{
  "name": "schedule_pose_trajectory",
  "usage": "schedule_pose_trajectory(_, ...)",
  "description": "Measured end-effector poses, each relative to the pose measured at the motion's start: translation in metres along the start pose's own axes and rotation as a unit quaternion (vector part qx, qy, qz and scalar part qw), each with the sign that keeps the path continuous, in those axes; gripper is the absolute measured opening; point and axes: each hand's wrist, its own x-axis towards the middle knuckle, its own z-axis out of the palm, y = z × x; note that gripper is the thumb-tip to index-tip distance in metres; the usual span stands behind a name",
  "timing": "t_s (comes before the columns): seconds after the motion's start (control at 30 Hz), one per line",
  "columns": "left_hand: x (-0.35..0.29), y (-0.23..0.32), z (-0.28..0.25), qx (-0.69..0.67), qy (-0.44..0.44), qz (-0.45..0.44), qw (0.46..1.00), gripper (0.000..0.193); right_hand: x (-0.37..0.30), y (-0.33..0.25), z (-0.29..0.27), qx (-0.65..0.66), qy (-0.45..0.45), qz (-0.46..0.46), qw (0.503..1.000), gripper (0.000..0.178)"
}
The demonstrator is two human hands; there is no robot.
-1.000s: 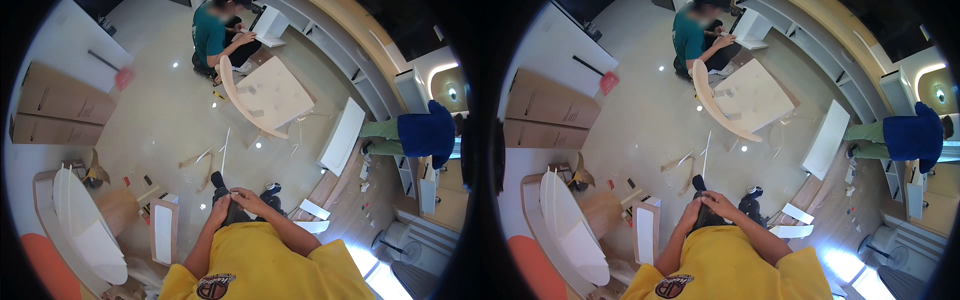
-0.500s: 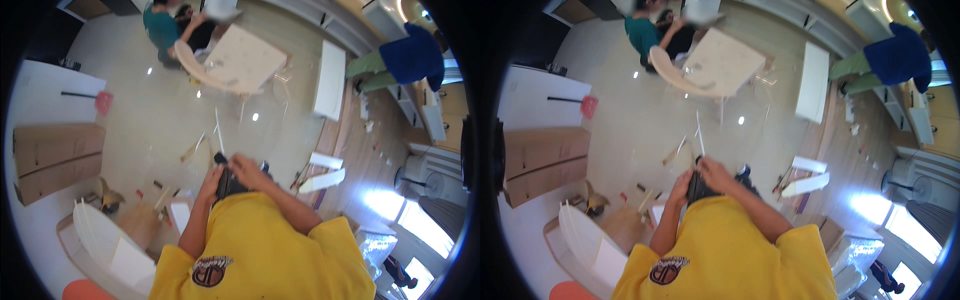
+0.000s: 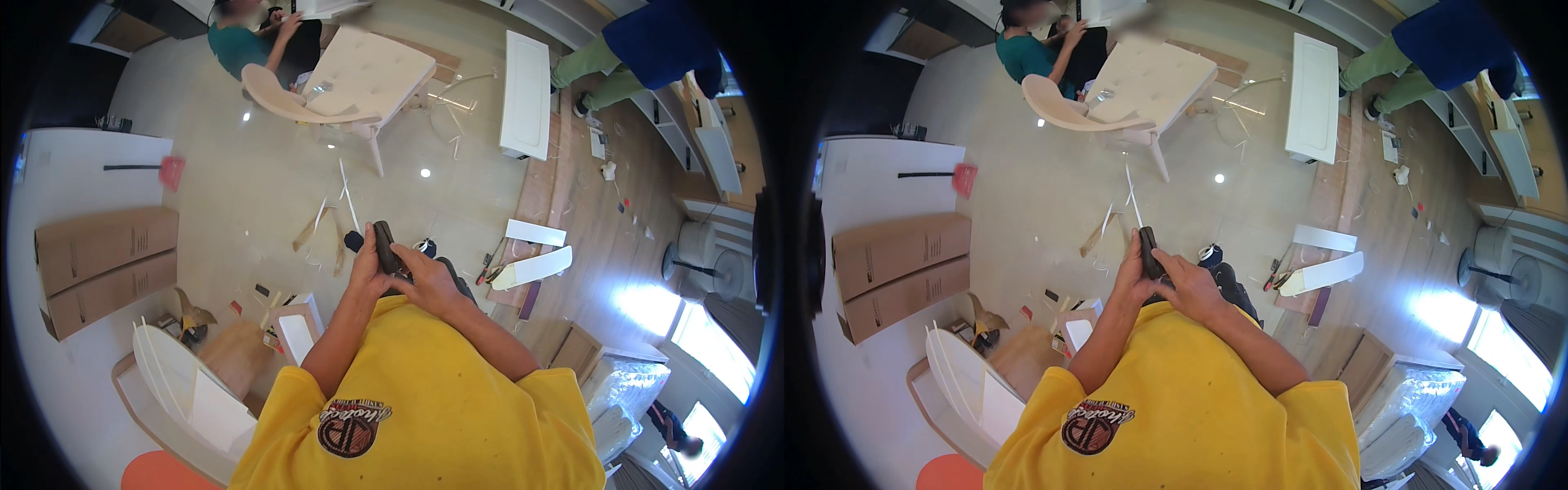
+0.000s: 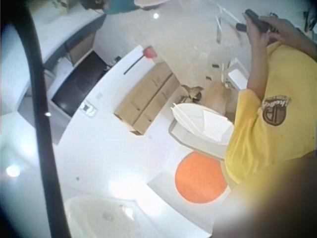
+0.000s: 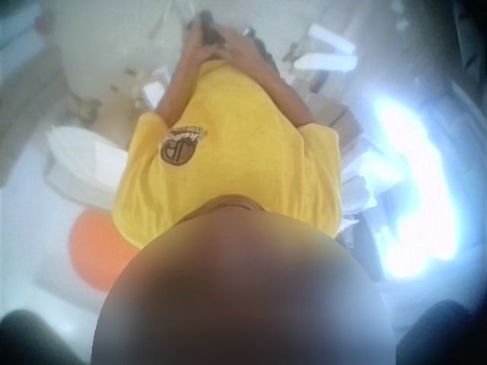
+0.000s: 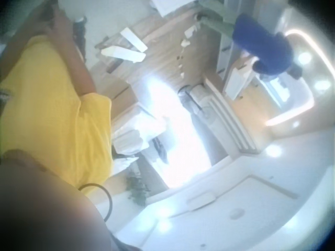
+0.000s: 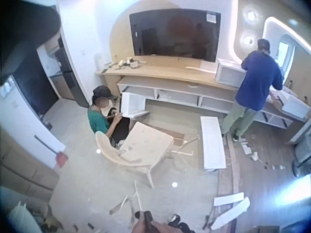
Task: The person scrapes and smooths the edges of a white cabinet door using a utility knife and sanding block, then places the door on the floor. The person later picks up a plastic chair and moves it across the room while other workers assemble furniture in the background.
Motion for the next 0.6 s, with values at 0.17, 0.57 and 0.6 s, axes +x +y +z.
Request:
schedule_pose_trajectory(0.17,0.008,-0.029,0.017,0.023,0.075,0.017,0.997,0.036,-0.021,0.025,-0.023,-0.068,0.066,-0.09,0.991,0.04)
schedule_pose_trajectory(0.57,-0.032,-0.05,0.014,0.335,-0.144,0.006,0.931,0.035,-0.01,0.064,-0.055,0.188,-0.061,0.233,0.952,0.014)
schedule_pose_trajectory(0.6,-0.037,-0.045,0.011,0.363,-0.131,-0.02,0.922,0.044,-0.008,0.067,-0.055,0.232,-0.105,0.256,0.932,0.015)
